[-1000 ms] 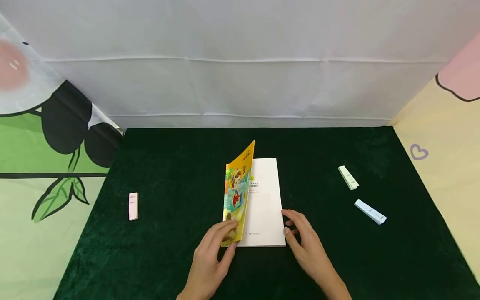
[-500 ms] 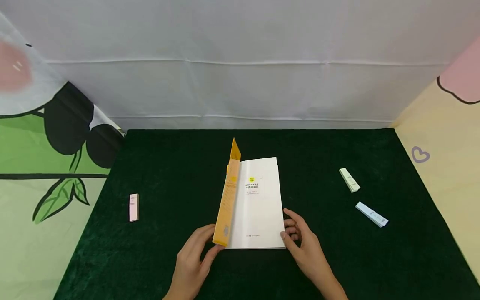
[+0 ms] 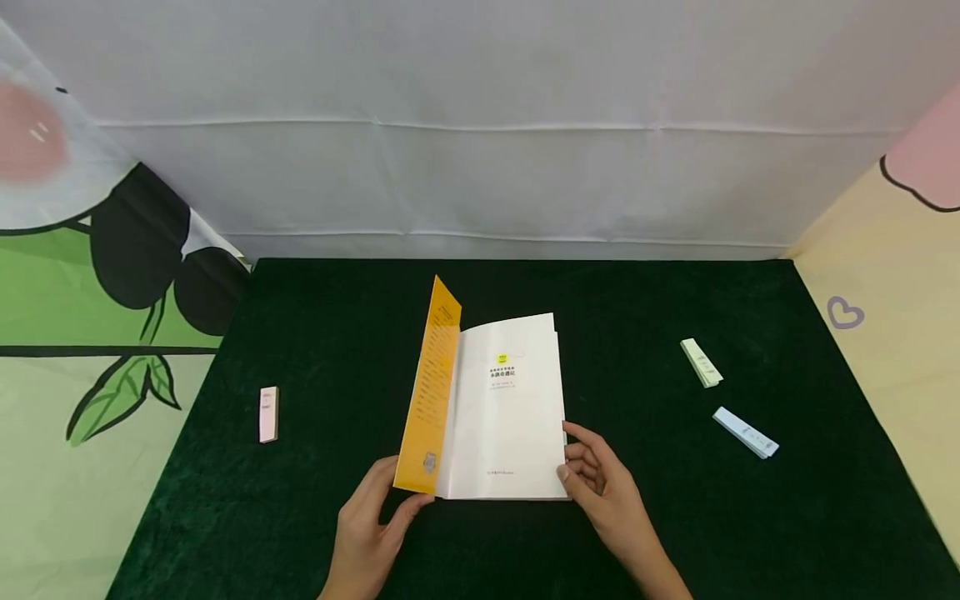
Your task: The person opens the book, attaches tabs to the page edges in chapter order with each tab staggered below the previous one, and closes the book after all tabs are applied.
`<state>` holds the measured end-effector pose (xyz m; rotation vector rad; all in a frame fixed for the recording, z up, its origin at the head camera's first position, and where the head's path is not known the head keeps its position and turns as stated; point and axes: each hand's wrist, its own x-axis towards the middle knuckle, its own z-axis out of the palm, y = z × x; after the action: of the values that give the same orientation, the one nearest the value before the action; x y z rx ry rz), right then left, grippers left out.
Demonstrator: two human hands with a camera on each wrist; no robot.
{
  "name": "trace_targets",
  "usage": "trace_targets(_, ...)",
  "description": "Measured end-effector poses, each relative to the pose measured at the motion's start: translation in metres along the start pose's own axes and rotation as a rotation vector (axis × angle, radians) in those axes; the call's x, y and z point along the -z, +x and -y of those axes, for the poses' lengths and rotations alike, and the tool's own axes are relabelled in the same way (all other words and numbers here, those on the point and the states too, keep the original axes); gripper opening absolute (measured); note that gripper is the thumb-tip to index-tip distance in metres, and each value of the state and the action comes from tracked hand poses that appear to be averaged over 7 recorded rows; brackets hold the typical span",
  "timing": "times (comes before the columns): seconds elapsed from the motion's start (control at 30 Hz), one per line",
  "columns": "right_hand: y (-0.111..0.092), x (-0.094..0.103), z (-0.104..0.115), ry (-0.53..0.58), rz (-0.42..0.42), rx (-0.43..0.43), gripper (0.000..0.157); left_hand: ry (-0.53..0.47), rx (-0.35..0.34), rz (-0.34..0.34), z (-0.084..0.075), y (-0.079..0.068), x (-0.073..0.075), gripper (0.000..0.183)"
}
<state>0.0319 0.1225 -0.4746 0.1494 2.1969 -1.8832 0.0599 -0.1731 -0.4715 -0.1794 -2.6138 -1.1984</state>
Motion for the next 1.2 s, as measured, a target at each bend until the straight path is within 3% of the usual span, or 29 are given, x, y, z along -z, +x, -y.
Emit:
trace_targets(0.13,-0.002,-0.002,0.001,0.027,0.002,0.008,0.053,0.015,0.071,-0.016,-0.001,-0.004,-0.001,0.042)
trace_targets(0.3,-0.007,-0.006,0.002,0.056,0.031,0.006,0.056,0.053,0.222,-0.085,-0.007,-0.009,-0.002,0.031)
trace_targets(0.5,-0.010,-0.011,0.001,0.069,0.080,0.023,0.059,-0.086,0.381,-0.277,-0.015,-0.009,-0.002,0.036)
trace_targets(0.63,-0.010,-0.013,0.000,0.055,0.133,0.068,0.061,-0.145,0.407,-0.419,-0.014,-0.004,0.000,0.040)
trace_targets(0.73,-0.011,-0.013,0.001,0.023,0.156,0.081,0.063,-0.124,0.413,-0.469,-0.010,0.000,0.003,0.047)
trace_targets(0.9,-0.012,-0.015,0.001,-0.040,0.179,0.077,0.068,-0.034,0.477,-0.450,-0.004,0.005,0.007,0.061)
trace_targets(1.07,-0.011,-0.020,0.000,-0.037,0.191,0.017,0.072,0.011,0.573,-0.322,0.004,0.011,0.011,0.067)
trace_targets(1.2,-0.011,-0.023,-0.001,-0.059,0.211,0.014,0.074,0.056,0.598,-0.211,0.011,0.012,0.014,0.067)
